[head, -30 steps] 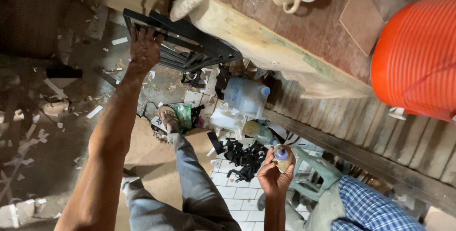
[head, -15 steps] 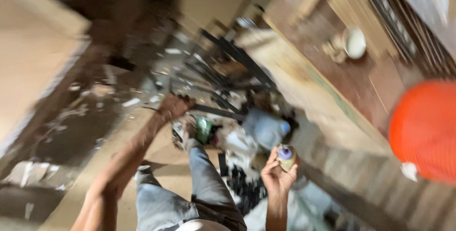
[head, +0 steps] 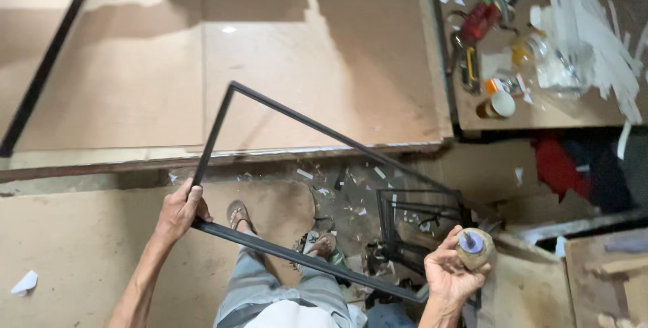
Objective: The person applies glue from a bottle along the inner edges of several black picture frames. They handle each frame one at a time, applying glue to the corners and sides, then placing the frame on a workbench.
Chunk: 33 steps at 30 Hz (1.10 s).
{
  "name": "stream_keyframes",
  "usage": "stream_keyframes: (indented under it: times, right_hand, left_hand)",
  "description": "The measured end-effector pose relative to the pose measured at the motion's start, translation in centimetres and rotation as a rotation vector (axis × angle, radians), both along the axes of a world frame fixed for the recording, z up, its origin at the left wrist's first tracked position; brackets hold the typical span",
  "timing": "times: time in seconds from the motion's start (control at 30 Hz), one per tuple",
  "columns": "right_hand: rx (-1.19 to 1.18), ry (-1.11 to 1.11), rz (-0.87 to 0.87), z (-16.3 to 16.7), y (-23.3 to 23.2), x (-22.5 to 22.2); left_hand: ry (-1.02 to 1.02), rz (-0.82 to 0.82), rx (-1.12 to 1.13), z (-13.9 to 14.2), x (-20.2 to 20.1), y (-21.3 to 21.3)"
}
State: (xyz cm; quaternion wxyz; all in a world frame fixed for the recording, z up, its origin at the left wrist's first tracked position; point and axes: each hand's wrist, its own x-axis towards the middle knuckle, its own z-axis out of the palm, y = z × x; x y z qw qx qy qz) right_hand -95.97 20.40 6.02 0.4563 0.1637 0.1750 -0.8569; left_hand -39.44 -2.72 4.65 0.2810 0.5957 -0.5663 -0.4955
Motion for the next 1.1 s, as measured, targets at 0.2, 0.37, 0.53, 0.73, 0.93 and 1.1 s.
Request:
stream_keyframes:
  times: [0.2,0.37,0.53,0.73,0.93,1.1]
  right_hand:
    - [0.004,0.006,0.176,3.1,-9.2,8.5]
    - [-0.003,0.063,0.299,4.9,-15.2,13.7]
    - [0.02,0.097,0.415,6.9,-20.8,16.1]
    - [0.159,0.169,0.488,7.3,-28.9,17.4]
    - [0.167,0.323,0.73,6.4,-36.0,19.8]
    - [0.009,0.521,0.912,6.4,-38.3,24.6]
  left_hand:
    - [0.049,0.276,0.213,-2.6,9.2,-0.6]
    - [0.16,0.412,0.369,-4.8,12.3,-3.3]
    - [0.474,0.711,0.301,-5.5,14.2,-3.0]
    - [0.932,0.839,0.059,-4.3,10.4,2.4]
    - [1.026,0.853,-0.063,-3.2,7.6,4.7]
    - [1.022,0.871,-0.13,-3.4,9.2,2.8]
